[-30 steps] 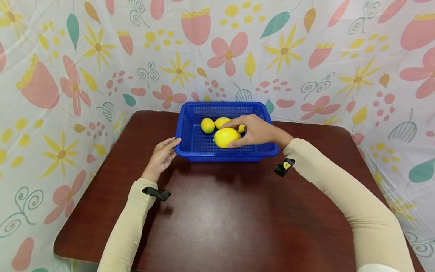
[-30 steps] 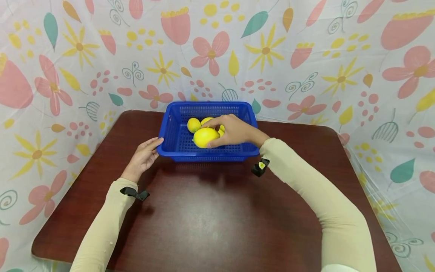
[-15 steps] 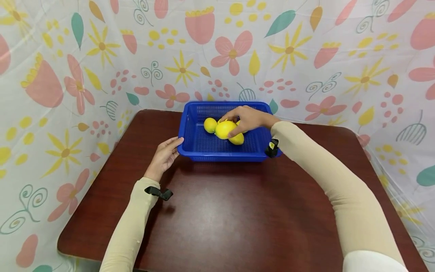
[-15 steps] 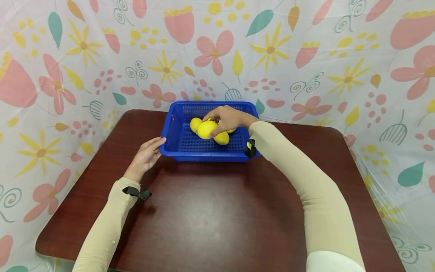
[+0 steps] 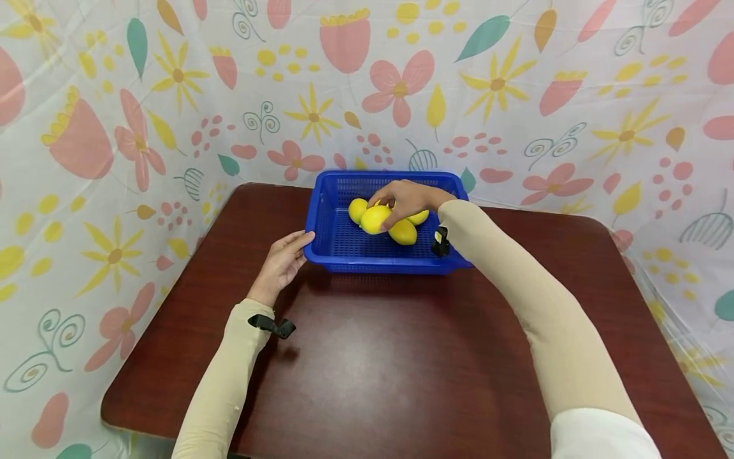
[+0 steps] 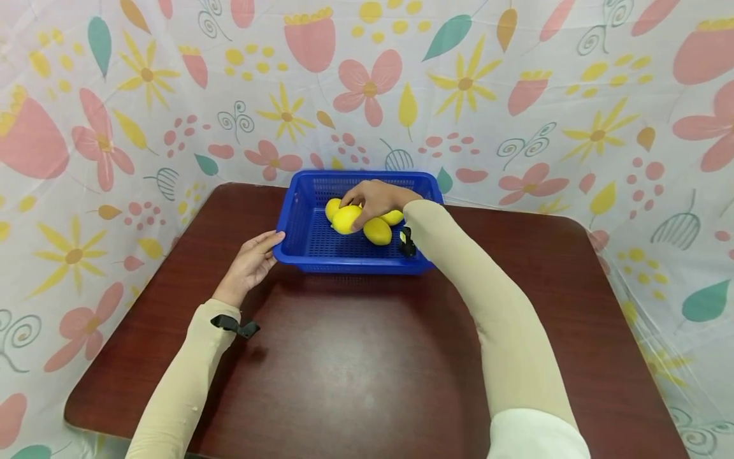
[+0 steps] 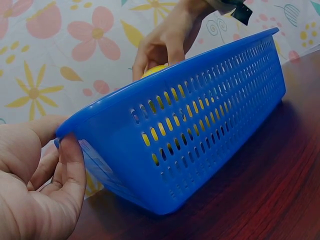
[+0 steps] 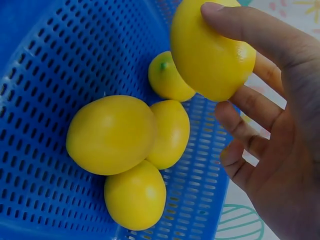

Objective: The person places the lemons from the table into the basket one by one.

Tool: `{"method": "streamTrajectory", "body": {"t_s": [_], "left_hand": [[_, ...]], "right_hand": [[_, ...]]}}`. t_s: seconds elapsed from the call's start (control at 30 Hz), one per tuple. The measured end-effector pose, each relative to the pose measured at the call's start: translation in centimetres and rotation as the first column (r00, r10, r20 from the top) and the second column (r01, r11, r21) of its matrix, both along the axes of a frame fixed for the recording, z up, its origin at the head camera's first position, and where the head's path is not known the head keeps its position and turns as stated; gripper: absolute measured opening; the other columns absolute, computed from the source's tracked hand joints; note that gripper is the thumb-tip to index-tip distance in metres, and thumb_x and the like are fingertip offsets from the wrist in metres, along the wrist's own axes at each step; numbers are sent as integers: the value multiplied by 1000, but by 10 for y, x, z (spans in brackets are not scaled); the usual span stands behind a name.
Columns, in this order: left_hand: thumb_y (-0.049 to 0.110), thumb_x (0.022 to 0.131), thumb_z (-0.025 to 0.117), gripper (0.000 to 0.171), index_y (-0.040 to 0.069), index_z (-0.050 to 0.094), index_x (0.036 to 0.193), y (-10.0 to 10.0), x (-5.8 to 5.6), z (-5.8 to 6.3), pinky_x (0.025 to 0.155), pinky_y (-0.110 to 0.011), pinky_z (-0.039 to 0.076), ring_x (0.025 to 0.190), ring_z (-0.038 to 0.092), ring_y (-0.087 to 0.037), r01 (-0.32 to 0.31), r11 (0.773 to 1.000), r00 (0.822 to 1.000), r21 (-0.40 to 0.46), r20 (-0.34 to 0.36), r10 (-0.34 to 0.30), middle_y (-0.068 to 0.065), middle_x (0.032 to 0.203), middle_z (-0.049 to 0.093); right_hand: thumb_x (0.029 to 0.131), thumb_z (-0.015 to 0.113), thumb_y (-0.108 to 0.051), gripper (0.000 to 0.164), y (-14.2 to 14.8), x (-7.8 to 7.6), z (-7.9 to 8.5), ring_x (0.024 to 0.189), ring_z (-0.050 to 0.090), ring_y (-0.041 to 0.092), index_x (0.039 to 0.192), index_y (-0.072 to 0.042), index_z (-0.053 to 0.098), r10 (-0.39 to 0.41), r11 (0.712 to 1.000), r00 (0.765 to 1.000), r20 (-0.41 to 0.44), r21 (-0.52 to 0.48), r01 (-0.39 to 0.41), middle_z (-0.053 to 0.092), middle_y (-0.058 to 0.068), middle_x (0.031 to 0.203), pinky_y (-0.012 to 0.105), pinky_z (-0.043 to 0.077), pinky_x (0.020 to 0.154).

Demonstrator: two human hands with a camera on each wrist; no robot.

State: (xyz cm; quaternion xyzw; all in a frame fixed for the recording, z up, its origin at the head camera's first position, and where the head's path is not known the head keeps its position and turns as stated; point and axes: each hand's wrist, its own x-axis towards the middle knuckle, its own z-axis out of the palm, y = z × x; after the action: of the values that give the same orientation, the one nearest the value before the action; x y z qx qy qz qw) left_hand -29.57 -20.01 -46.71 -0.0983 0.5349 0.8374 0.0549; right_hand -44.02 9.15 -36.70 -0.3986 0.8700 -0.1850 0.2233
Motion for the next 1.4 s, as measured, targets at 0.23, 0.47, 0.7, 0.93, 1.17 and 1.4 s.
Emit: {"method": "streamTrajectory", "body": {"t_s": [0.23, 0.47, 0.7, 0.93, 1.17, 1.4], "left_hand": [[8, 101, 65, 23, 1, 60, 122, 0, -1, -1, 76, -21, 58, 84, 69, -10, -14, 1000, 1000, 9, 4, 14, -1, 94, 73], [9, 101, 66, 17, 3, 62, 117, -1, -2, -1, 75, -20, 58, 82, 69, -9, -8, 1000, 1000, 17, -2, 8, 1, 91, 73], [9, 101, 66, 19, 3, 62, 118, -1, -2, -1, 76, -20, 58, 83, 69, -9, -12, 1000, 1000, 9, 3, 12, 0, 92, 73], [9, 101, 65, 25, 1, 60, 125, 0, -3, -2, 76, -20, 58, 84, 69, -9, -12, 1000, 1000, -1, 3, 12, 0, 95, 73], [10, 102, 65, 34, -3, 56, 132, 0, -3, -3, 77, -20, 58, 85, 69, -9, 2, 1000, 1000, -10, -4, -2, 0, 96, 73], [9, 101, 65, 23, 1, 60, 122, -1, -2, 0, 77, -21, 58, 85, 70, -9, -7, 1000, 1000, -3, -11, 6, 0, 94, 73]], "right_hand": [[81, 89, -37, 66, -9, -13, -9, 133, 53, 32, 139, -21, 63, -46, 997, 998, 51, 64, 43, 59, 12, 143, 52, 46, 108], [80, 89, -33, 64, -15, -18, -16, 134, 51, 32, 137, -20, 64, -68, 994, 993, 92, 86, 60, 59, 15, 143, 52, 45, 109], [79, 90, -33, 60, -20, -18, -26, 130, 55, 32, 133, -19, 67, -47, 995, 995, 87, 90, 39, 61, 15, 138, 50, 50, 104], [78, 92, -32, 55, -24, -19, -37, 127, 56, 31, 127, -19, 70, -52, 991, 998, 39, 126, 46, 64, 11, 134, 48, 49, 104], [81, 90, -32, 56, -21, -18, -33, 120, 62, 27, 130, -17, 68, -43, 987, 998, 53, 155, 34, 70, 11, 126, 45, 52, 101], [90, 80, -34, 49, -7, -1, -9, 118, 64, 30, 133, -14, 67, -26, 998, 1000, -17, 55, 27, 69, 12, 128, 53, 45, 108]]}}
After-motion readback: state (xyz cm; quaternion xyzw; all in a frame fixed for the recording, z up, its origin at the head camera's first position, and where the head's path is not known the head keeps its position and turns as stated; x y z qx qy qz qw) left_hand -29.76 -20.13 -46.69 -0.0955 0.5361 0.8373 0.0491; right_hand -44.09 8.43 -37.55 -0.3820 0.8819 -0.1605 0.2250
